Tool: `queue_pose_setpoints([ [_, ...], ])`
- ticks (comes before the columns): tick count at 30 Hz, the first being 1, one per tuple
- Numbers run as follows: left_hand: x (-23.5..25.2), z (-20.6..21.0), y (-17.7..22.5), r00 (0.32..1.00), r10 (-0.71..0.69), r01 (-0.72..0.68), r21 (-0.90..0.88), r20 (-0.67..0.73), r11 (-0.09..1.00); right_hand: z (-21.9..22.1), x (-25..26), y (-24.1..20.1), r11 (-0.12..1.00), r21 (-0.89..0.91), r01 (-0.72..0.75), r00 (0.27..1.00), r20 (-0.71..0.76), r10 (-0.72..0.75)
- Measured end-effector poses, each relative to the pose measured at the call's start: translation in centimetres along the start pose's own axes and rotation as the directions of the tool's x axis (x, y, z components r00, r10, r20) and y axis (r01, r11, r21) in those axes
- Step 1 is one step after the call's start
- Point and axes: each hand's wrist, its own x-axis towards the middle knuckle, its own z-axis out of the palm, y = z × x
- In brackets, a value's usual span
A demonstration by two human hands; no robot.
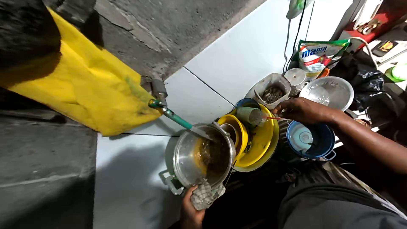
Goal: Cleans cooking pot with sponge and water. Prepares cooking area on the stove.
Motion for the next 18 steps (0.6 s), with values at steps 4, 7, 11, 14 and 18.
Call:
queue_pose_setpoints([
  [4, -0.9, -0.1, 0.3, 0.999, -0.035, 0.035, 0.003, -0.026, 0.999, 0.2, -0.3, 1.1, 1.000, -0.029, 0.011, 1.000, -0.026, -0.011],
  [7, -1.7, -0.9, 0.0, 1.000, -0.029, 0.029, -0.043, 0.007, 0.999, 0.2, -0.4, 1.3, 0.999, -0.015, -0.040, 0.999, -0.023, 0.039],
  [11, -2.3, -1.1, -0.1, 1.000, -0.010, 0.009, -0.053, -0.029, 0.999, 0.3, 0.4, 1.4, 0.993, -0.025, -0.119, 0.992, 0.030, 0.120],
  [14, -2.3, -0.8, -0.2, 0.999, -0.039, 0.037, -0.060, -0.025, 0.998, 1.1, 1.7, 1.2, 0.982, -0.159, -0.105, 0.990, 0.080, 0.119],
  [18, -2.2, -0.3, -0.5, 0.999, -0.030, 0.027, -0.076, -0.027, 0.997, 1.3, 3.7, -1.7, 0.983, -0.183, -0.026, 0.993, 0.111, 0.047],
])
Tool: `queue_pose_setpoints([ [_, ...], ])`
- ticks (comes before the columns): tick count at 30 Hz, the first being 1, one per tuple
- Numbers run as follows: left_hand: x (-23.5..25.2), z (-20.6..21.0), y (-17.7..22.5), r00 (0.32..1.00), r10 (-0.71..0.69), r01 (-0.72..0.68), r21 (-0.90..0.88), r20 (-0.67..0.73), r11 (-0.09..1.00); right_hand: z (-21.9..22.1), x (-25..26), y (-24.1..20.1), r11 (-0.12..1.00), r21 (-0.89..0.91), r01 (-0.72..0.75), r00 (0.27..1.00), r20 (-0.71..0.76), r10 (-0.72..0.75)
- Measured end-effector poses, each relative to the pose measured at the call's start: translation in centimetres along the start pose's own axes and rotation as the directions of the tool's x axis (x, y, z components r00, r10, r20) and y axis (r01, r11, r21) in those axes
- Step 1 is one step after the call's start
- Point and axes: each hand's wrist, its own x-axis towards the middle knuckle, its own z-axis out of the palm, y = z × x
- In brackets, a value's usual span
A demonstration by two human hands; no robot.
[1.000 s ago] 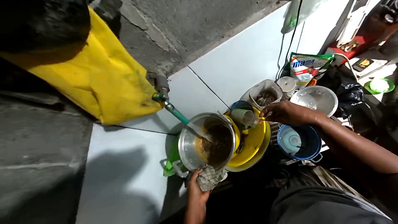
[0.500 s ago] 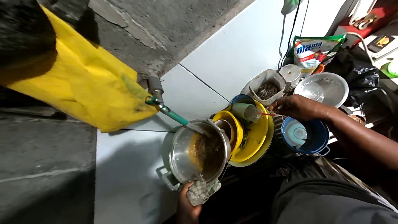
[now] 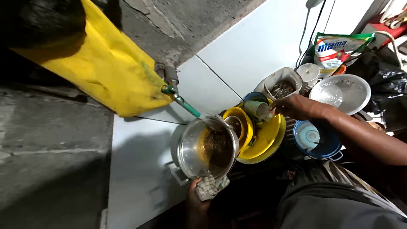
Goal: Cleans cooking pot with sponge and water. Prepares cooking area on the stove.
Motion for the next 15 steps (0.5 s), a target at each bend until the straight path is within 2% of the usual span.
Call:
queue_pose_setpoints([
  [4, 0.0, 1.1, -0.2, 0.999, 0.038, -0.037, -0.069, 0.009, 0.997, -0.6, 2.2, -2.7, 0.995, 0.007, 0.103, 0.995, 0.012, -0.103],
  [8, 0.6, 1.9, -0.3, 0.999, -0.006, 0.014, -0.135, 0.054, 0.991, -1.1, 4.7, -5.7, 0.973, -0.045, 0.227, 0.974, 0.028, -0.226],
  [15, 2.2, 2.9, -1.1, 1.000, 0.027, -0.026, -0.148, 0.005, 0.989, -2.4, 9.4, -11.1, 0.926, -0.134, 0.353, 0.935, 0.022, -0.354],
])
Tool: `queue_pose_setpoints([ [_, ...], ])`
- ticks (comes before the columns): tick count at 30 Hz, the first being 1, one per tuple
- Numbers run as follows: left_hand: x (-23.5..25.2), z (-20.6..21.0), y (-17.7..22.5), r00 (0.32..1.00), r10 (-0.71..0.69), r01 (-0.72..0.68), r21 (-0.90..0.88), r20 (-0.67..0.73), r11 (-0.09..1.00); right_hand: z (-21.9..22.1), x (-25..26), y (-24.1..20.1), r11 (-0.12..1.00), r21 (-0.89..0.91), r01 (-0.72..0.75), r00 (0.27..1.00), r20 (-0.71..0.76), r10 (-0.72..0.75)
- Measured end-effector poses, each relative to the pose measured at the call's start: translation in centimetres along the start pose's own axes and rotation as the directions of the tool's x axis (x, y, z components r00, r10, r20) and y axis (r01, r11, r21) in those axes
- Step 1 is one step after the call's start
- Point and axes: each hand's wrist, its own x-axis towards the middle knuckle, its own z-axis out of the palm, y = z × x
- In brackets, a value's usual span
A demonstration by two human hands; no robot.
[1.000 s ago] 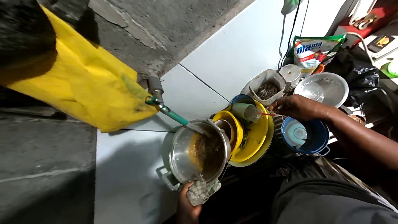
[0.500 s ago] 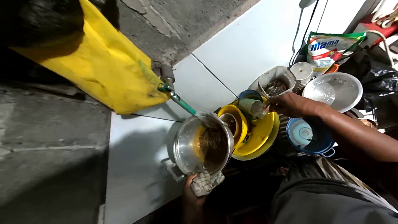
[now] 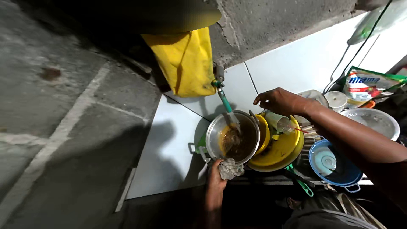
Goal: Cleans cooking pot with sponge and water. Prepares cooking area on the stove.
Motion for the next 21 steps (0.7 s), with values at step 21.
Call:
queue_pose_setpoints([
  [21, 1.1, 1.4, -0.4, 1.000, -0.031, 0.031, -0.059, 0.005, 0.998, 8.8, 2.5, 3.9, 0.738, 0.505, -0.448, 0.881, 0.107, 0.461],
])
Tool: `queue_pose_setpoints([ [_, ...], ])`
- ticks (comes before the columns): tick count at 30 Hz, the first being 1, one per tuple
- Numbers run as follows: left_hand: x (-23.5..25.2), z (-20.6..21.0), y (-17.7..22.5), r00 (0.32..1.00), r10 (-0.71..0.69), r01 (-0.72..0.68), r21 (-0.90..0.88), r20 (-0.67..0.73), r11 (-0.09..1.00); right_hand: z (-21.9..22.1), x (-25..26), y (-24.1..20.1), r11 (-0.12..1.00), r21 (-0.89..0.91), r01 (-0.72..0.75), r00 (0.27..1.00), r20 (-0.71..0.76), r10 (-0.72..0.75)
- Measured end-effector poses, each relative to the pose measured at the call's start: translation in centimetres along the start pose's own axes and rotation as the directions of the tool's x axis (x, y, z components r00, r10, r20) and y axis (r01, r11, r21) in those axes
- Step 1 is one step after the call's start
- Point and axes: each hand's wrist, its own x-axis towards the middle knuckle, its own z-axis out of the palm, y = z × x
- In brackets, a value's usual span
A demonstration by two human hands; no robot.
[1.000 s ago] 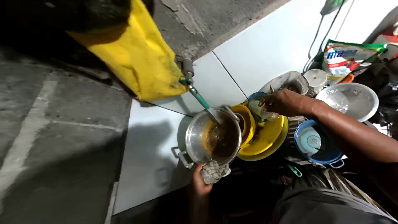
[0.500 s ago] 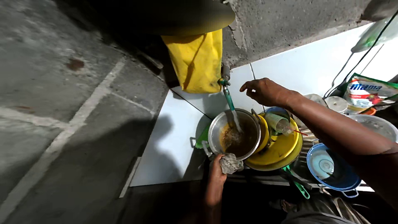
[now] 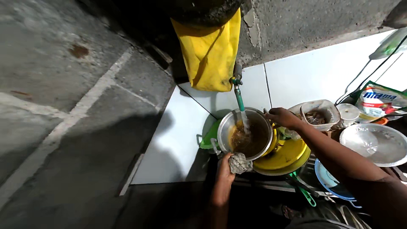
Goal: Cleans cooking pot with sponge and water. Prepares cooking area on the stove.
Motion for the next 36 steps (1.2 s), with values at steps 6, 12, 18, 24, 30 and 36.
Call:
queue_pose_setpoints([
  [6, 0.1, 0.1, 1.2, 0.998, 0.047, -0.049, 0.055, 0.034, 0.997, 0.7, 0.2, -0.6, 0.979, 0.201, -0.042, 0.997, -0.055, 0.054],
  [12, -2.4, -2.9, 1.4, 0.991, 0.107, -0.124, 0.227, 0.085, 0.966, -0.6, 0.7, -0.9, 0.990, 0.137, 0.010, 0.991, -0.131, 0.008],
  [18, -0.9, -7.9, 2.7, 0.961, 0.272, -0.273, -0.006, -0.047, 0.962, -2.0, 0.7, -1.5, 0.995, 0.099, 0.023, 0.992, -0.124, -0.011],
  [24, -0.8, -6.0, 7.8, 0.955, 0.108, -0.126, -0.047, -0.275, 0.991, -2.2, 0.8, -1.8, 0.997, 0.034, 0.065, 0.993, -0.103, -0.061],
  [30, -1.2, -4.3, 7.5, 0.982, 0.115, -0.112, 0.034, -0.150, 0.993, -2.4, 0.6, -1.5, 0.997, 0.051, 0.058, 0.995, -0.082, -0.054],
  [36, -1.4, -3.3, 6.7, 0.994, 0.108, -0.107, -0.114, 0.009, 0.988, -2.3, 0.6, -1.6, 0.998, 0.066, 0.024, 0.997, -0.074, -0.019],
])
